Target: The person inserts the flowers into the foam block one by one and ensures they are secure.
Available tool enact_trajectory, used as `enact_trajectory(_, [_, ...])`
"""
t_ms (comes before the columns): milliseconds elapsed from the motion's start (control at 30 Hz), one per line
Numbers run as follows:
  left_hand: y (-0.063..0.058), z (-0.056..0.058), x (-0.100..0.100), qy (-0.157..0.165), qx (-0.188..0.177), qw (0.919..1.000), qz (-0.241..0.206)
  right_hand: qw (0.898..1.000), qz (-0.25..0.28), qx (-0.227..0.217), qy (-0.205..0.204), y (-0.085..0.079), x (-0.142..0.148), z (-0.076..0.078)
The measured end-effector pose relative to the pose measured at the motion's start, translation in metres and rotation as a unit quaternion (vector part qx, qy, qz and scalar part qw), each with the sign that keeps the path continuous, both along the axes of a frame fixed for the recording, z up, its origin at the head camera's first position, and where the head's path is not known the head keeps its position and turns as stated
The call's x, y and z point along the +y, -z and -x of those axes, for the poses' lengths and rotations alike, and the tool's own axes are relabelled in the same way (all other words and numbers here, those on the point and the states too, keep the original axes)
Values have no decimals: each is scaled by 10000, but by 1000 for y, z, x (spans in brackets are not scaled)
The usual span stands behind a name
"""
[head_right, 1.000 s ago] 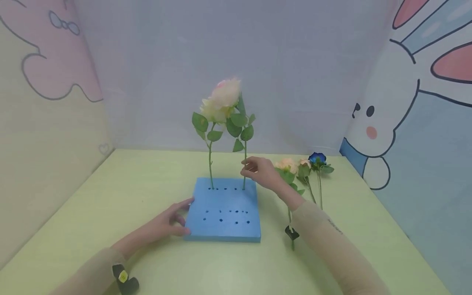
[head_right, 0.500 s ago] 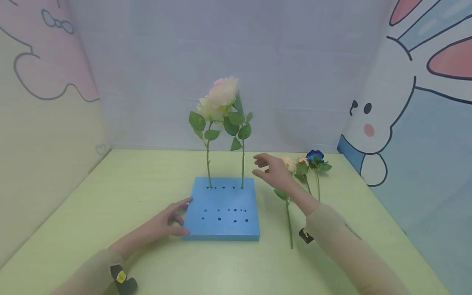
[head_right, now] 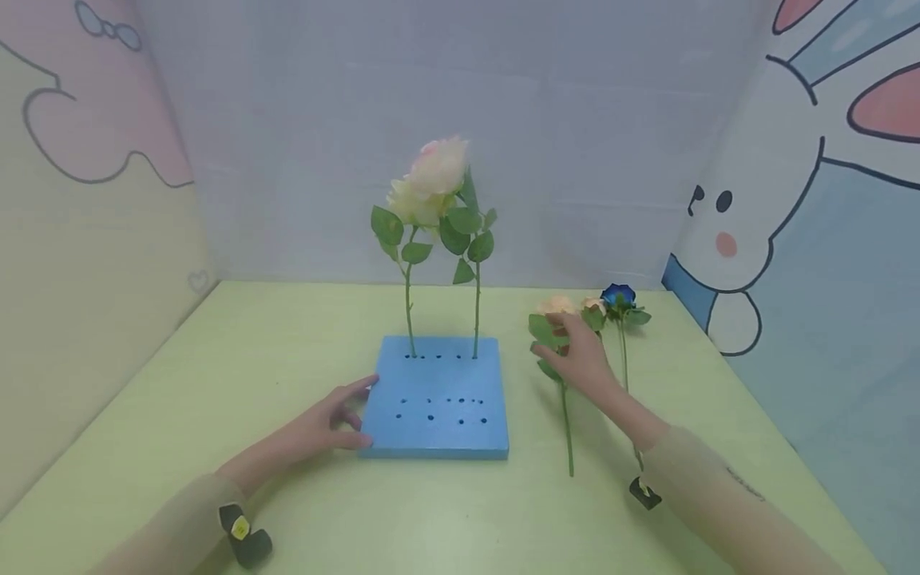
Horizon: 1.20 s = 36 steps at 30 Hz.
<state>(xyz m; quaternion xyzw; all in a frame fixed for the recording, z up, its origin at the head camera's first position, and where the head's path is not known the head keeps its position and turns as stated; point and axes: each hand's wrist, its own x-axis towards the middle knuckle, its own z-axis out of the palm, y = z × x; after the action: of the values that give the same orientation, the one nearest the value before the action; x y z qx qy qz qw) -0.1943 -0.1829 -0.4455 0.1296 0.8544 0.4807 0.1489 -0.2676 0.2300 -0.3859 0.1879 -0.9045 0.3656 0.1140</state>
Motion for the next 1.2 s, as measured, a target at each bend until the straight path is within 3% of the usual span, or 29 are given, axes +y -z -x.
enact_trajectory(433, [-5,1,-4,-98,-21,9999,-8,9969,-528,-534,234,8,19,-27])
enact_trajectory(767, [-1,-2,-3,-121,-93,9998,-102,9973,-587,-392,189,23,25,-32])
enact_trajectory(1200, [-1,0,-1,-8,-47,9998,-177,9904,-943,-990,215,28,27,-37])
